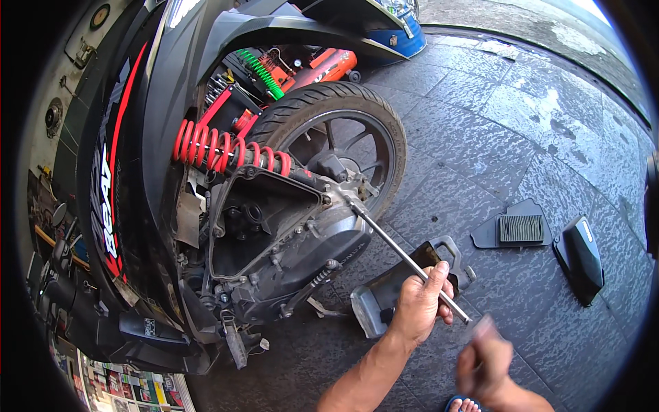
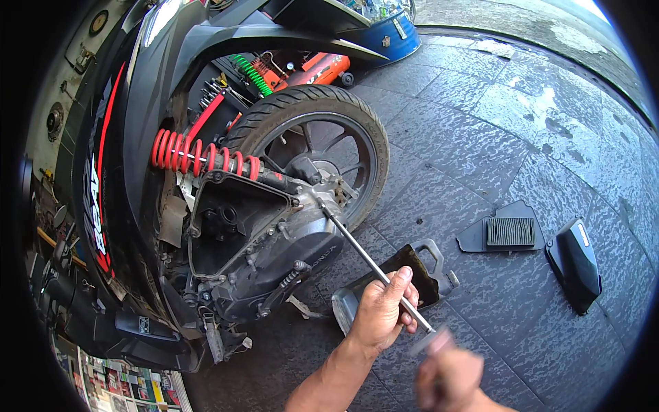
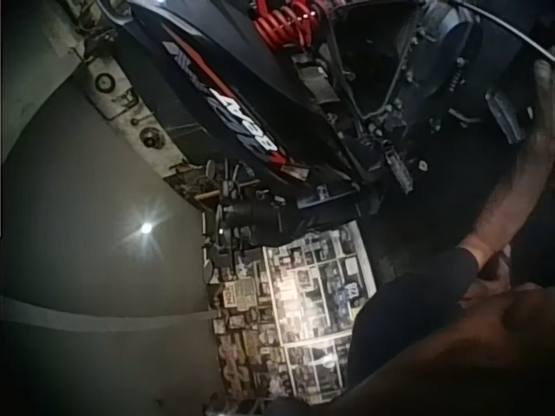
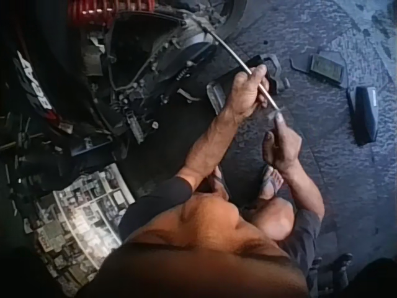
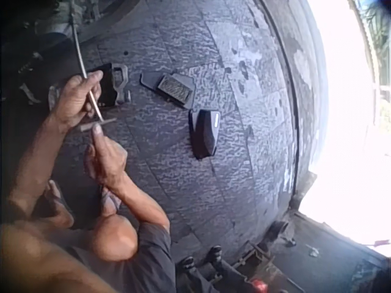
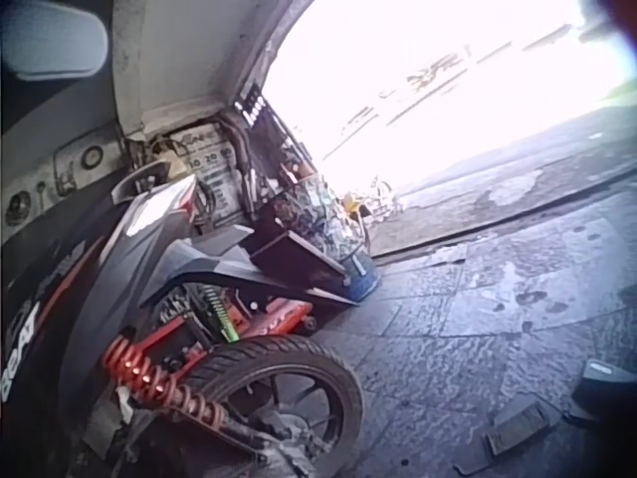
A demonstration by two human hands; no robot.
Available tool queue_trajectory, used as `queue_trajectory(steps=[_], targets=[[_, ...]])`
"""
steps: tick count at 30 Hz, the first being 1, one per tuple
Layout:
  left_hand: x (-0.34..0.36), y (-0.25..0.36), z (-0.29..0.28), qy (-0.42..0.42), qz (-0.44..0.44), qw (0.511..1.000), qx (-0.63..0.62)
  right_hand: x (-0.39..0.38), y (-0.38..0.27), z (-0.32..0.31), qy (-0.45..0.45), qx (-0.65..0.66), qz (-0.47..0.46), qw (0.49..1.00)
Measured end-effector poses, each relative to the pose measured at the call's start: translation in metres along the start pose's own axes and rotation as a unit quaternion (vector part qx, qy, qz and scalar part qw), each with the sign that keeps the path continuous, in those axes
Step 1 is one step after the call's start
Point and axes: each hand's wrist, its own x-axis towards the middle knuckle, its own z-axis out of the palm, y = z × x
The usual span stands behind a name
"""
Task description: The person removes screws from a black plastic cover on a motorcycle using a screwdriver and then uses a T-handle wrench to loosen bolts on the same component before pulling the cover away from the housing.
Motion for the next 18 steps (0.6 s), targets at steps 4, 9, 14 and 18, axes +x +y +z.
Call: queue_trajectory(steps=[4, 9, 14, 18], targets=[[0.002, 0.01, 0.008, -0.002, -0.001, 1.0, -0.016, -0.045, 0.025, 0.002, -0.355, -0.247, 0.166, 0.886], [0.001, 0.016, 0.001, 0.032, 0.001, 0.998, -0.059, -0.05, 0.02, 0.014, -0.344, -0.15, 0.213, 0.902], [0.003, 0.015, -0.007, 0.047, 0.01, 0.992, -0.114, -0.069, 0.023, 0.019, -0.362, -0.121, 0.23, 0.895], [0.01, 0.018, -0.012, 0.072, 0.057, 0.985, -0.148, -0.074, 0.016, 0.022, -0.35, -0.102, 0.237, 0.9]])
